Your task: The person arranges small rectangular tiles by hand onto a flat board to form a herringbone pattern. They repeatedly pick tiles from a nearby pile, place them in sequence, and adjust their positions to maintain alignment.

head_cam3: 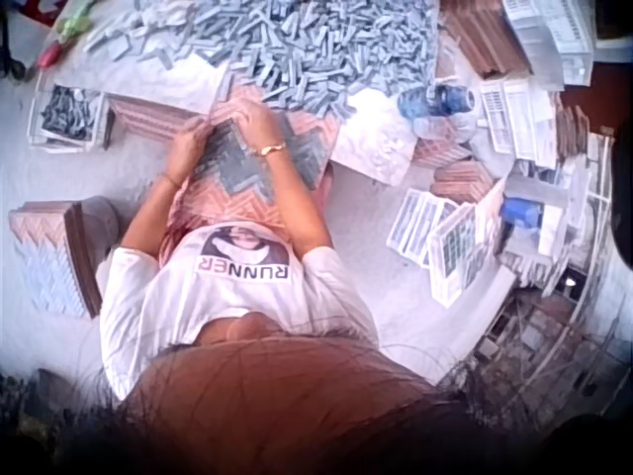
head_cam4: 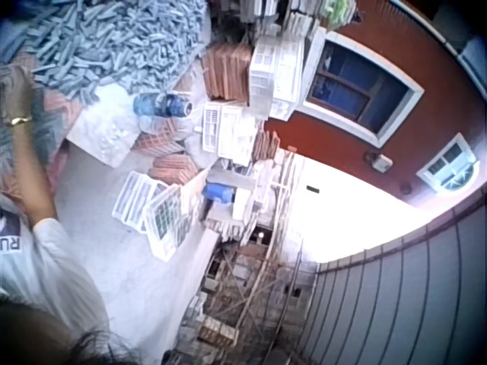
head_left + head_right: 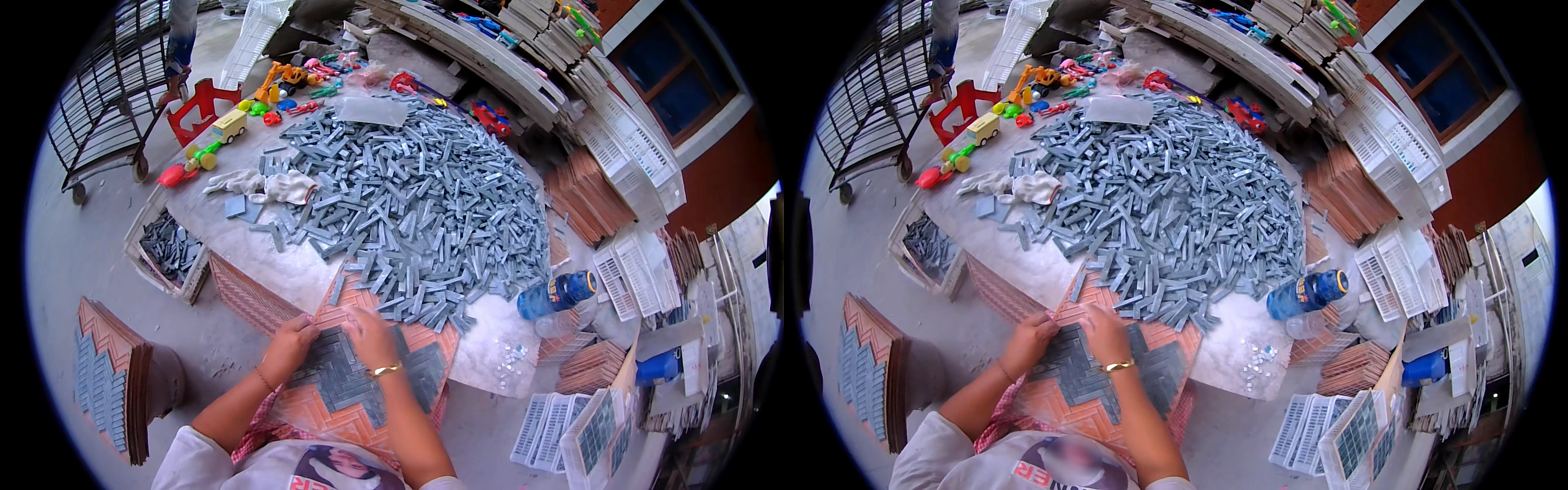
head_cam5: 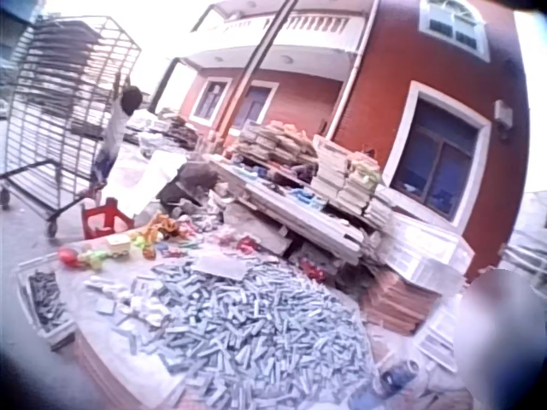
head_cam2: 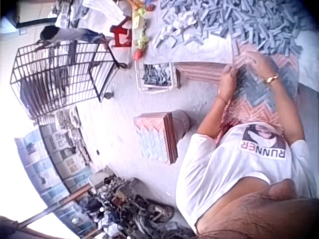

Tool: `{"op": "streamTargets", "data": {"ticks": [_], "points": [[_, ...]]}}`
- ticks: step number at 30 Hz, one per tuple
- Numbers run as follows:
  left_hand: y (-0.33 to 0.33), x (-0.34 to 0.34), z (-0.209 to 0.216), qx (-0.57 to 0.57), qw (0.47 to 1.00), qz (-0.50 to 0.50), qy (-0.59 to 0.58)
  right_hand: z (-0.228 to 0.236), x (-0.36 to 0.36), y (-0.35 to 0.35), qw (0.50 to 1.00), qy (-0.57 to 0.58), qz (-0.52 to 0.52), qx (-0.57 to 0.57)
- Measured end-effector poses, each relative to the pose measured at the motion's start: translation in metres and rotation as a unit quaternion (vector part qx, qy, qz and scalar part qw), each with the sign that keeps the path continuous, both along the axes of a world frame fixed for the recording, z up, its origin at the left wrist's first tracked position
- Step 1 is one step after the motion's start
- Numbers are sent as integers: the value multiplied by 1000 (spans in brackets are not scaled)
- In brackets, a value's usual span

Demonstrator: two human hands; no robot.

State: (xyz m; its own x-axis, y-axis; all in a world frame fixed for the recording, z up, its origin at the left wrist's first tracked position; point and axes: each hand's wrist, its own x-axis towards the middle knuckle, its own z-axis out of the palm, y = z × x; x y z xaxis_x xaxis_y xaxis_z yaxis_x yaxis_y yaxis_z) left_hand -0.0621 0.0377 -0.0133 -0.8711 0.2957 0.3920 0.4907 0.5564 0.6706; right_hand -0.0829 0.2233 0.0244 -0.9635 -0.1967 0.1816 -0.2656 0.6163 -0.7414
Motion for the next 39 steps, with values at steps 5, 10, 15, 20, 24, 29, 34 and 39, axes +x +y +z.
{"op": "streamTargets", "data": {"ticks": [5,10,15,20,24,29,34,39], "points": [[0,-7,0,-42,998,-25,-49,5,14,20,996,4,-68,-53],[10,-33,16,-20,997,39,-70,-12,9,42,985,80,-148,42],[41,-69,20,-68,984,116,-115,-12,-32,30,952,12,-264,156],[44,-76,1,-73,983,139,-96,-6,-55,26,936,-68,-295,178],[19,-61,3,0,991,51,-124,-9,-47,29,975,29,-217,23],[-2,-26,9,-8,985,10,-173,-21,-13,30,970,-158,-87,-163],[2,-19,15,17,985,28,-170,-38,-2,27,985,-146,-78,-43],[3,-22,6,1,988,32,-149,-32,-2,21,991,-64,-70,94]]}}
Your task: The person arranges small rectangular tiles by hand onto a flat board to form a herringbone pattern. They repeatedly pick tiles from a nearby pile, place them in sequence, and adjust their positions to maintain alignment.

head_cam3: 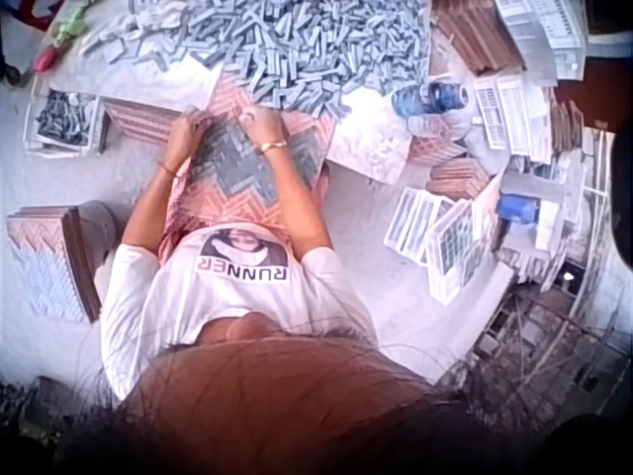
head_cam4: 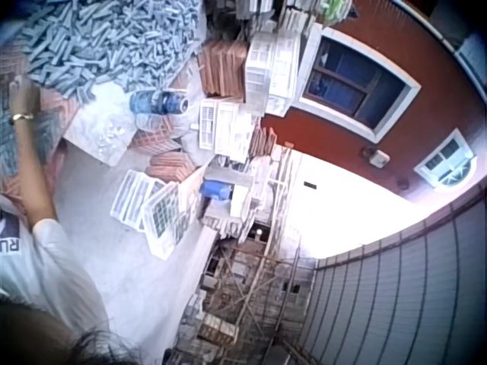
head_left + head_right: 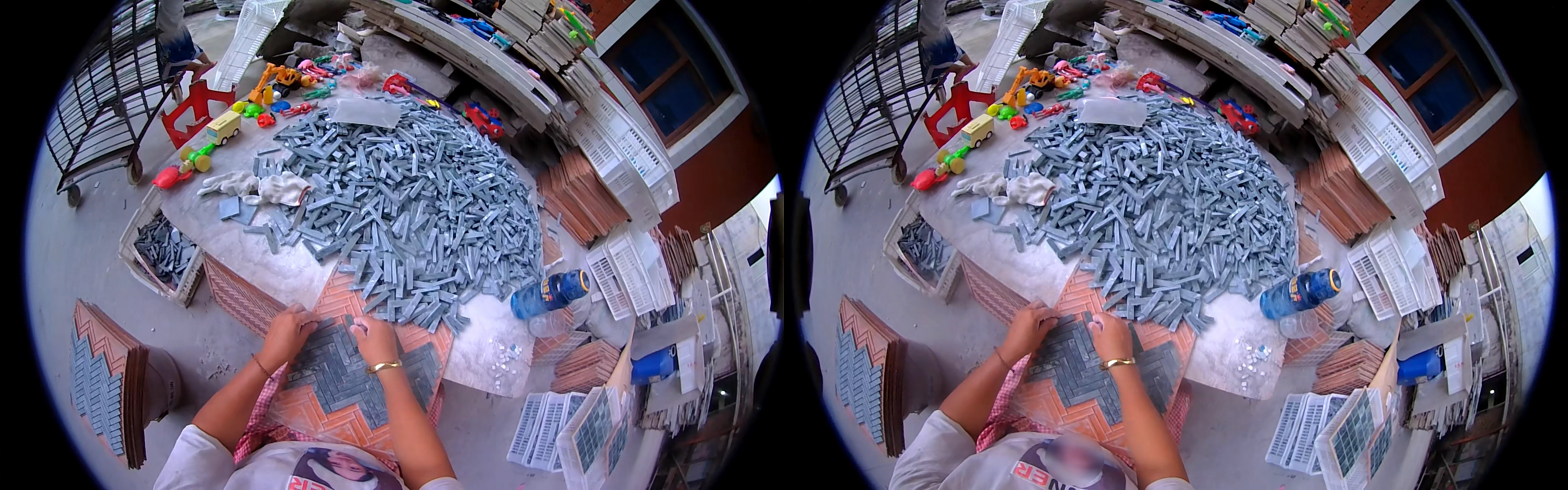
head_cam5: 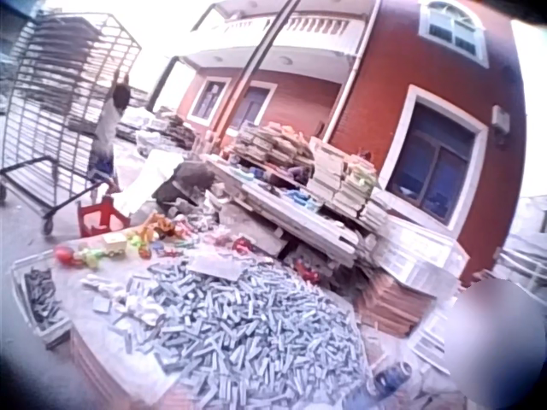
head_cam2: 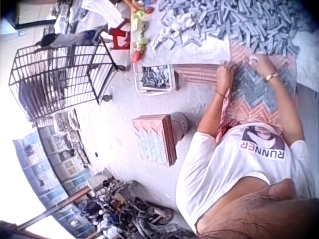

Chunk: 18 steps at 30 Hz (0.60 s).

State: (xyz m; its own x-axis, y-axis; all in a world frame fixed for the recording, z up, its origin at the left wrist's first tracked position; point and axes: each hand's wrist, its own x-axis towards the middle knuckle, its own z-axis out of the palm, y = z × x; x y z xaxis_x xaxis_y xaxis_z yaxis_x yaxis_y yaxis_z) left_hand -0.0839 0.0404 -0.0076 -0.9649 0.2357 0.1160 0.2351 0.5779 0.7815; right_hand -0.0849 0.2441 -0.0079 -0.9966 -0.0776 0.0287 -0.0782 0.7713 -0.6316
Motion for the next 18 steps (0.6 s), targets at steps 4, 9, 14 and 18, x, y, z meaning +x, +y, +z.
{"op": "streamTargets", "data": {"ticks": [4,9,14,18], "points": [[1,-4,-7,-1,1000,-2,18,7,-2,-5,992,-87,-53,-79],[11,-1,-2,30,999,31,17,-2,-2,1,999,-18,16,36],[3,9,-6,93,994,59,-19,-1,9,-14,996,-11,-33,83],[2,9,-3,86,995,42,-10,4,22,-15,998,49,-5,41]]}}
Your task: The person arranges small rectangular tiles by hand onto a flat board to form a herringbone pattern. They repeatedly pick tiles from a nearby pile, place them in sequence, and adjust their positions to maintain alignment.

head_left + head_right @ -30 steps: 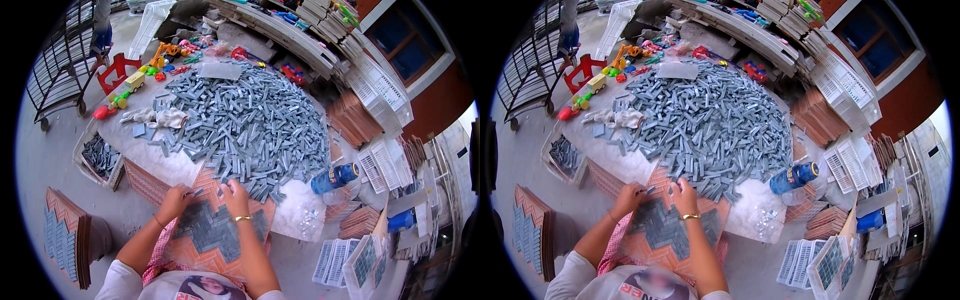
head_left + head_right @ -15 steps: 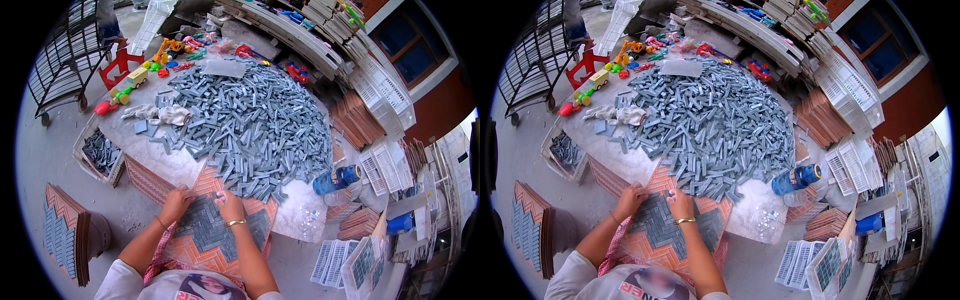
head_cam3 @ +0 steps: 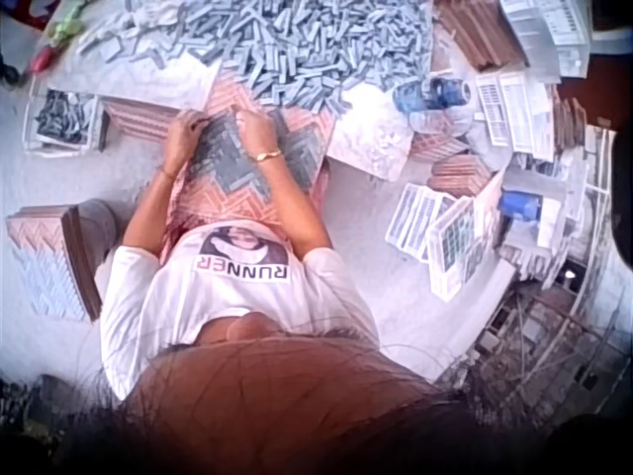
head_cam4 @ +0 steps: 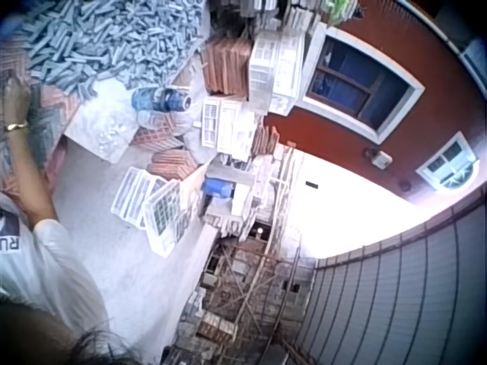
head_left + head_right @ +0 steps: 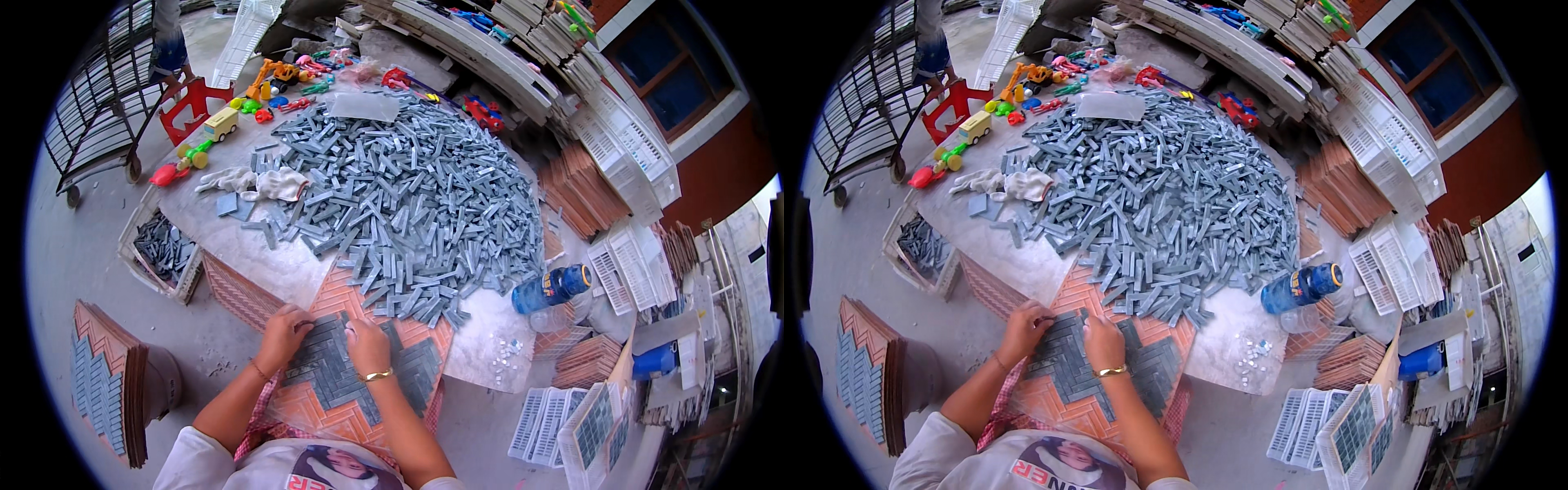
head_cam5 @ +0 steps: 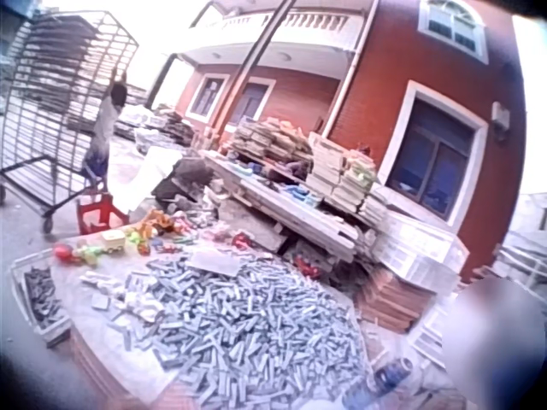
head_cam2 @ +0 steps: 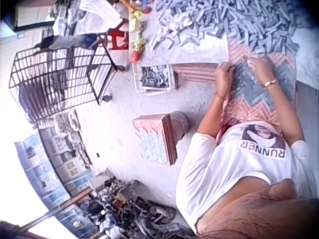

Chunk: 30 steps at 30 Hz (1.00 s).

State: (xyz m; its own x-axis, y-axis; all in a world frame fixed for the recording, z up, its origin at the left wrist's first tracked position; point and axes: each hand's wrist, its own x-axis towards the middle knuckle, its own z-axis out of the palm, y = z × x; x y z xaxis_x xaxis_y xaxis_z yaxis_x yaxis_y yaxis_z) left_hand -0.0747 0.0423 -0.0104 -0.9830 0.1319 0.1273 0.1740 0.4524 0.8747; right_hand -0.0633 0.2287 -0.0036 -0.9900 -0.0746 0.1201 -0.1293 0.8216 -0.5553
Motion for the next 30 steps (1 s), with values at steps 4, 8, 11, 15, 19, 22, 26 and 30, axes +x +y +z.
{"op": "streamTargets", "data": {"ticks": [4,8,11,15,19,22,26,30], "points": [[4,-4,-4,-35,998,-12,51,-6,4,9,996,66,41,-34],[0,-11,-12,-16,999,-29,42,-5,5,6,996,46,1,-72],[-12,-12,-12,29,999,30,-7,6,7,14,997,24,15,-77],[-22,-14,-8,33,995,92,13,2,16,19,998,16,46,-26],[-2,-21,15,52,997,56,-8,-9,16,22,997,48,44,-50],[13,-19,11,-29,998,-23,57,-9,13,27,994,32,64,-83],[46,4,15,-138,958,-162,191,-1,2,43,989,-2,38,-140],[45,23,13,-299,906,-247,169,14,9,49,975,-13,-45,-217]]}}
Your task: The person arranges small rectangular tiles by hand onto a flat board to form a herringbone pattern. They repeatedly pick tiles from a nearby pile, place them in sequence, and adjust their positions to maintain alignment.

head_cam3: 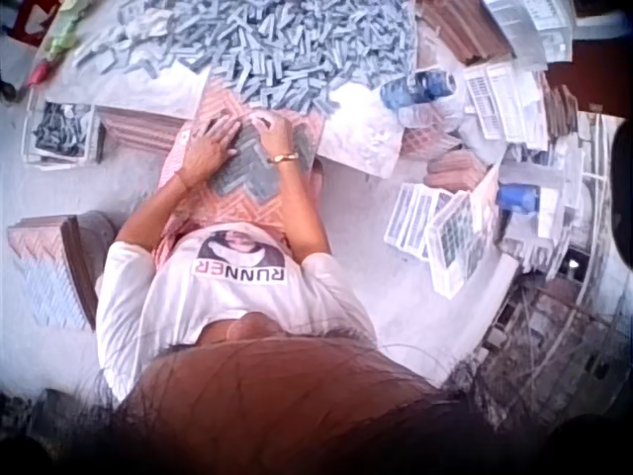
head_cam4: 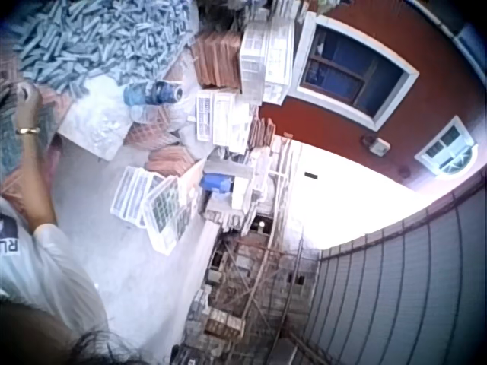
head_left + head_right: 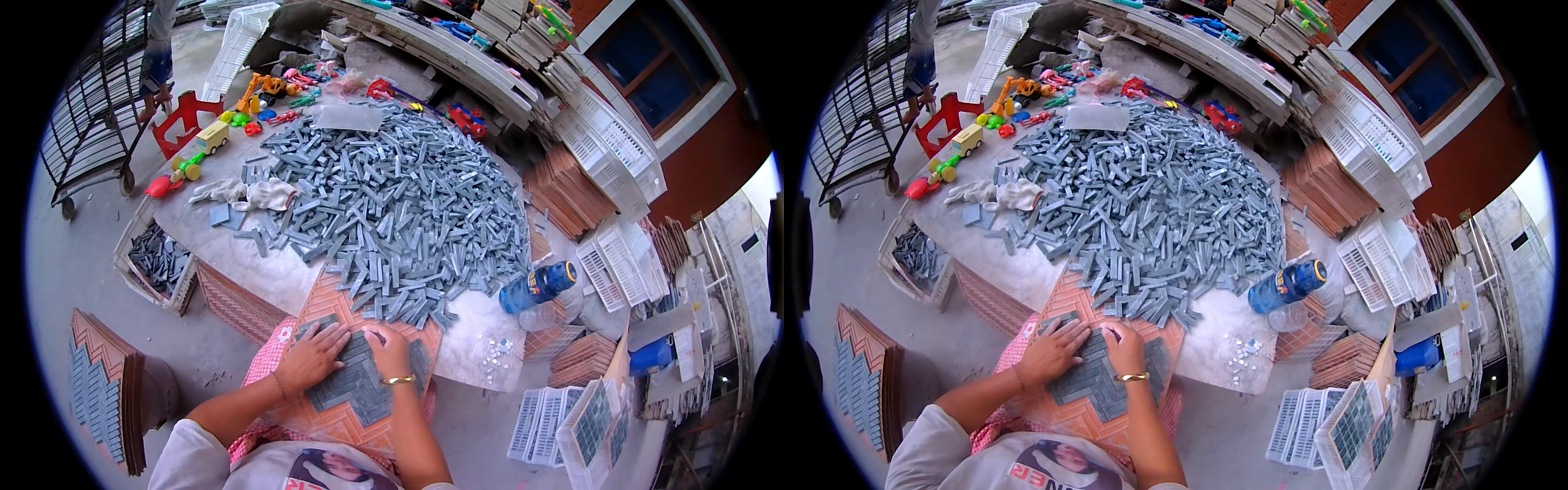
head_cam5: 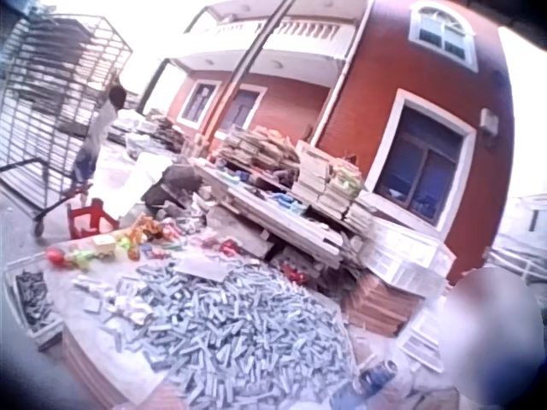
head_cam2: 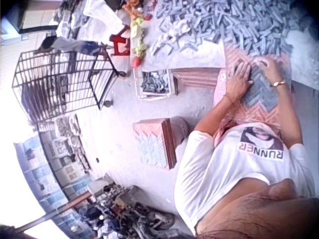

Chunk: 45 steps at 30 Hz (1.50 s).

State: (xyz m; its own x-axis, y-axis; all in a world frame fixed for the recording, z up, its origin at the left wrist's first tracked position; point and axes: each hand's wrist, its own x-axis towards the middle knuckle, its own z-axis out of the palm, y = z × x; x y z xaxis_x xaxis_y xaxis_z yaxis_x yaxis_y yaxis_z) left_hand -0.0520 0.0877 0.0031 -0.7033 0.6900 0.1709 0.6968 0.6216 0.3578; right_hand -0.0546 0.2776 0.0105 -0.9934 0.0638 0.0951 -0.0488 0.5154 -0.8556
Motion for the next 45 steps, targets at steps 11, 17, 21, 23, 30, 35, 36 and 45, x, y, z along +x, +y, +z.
{"op": "streamTargets", "data": {"ticks": [11,17,21,23,30,35,36,45], "points": [[-7,4,4,-64,998,1,-9,5,-4,3,988,90,37,117],[-5,34,5,-36,998,-32,-38,12,26,11,994,70,-1,80],[-4,43,1,-50,998,-29,-28,18,40,19,994,26,-15,107],[-1,41,-1,-56,998,-23,-14,17,44,24,988,6,-19,154],[6,41,-4,-25,999,-13,-31,-13,66,-6,911,67,105,393],[4,44,-8,-29,998,-10,-46,-13,81,-19,914,38,98,392],[4,42,-7,-27,998,-11,-52,-15,78,-19,917,50,98,384],[10,18,9,21,997,-27,-75,-10,44,15,940,73,78,325]]}}
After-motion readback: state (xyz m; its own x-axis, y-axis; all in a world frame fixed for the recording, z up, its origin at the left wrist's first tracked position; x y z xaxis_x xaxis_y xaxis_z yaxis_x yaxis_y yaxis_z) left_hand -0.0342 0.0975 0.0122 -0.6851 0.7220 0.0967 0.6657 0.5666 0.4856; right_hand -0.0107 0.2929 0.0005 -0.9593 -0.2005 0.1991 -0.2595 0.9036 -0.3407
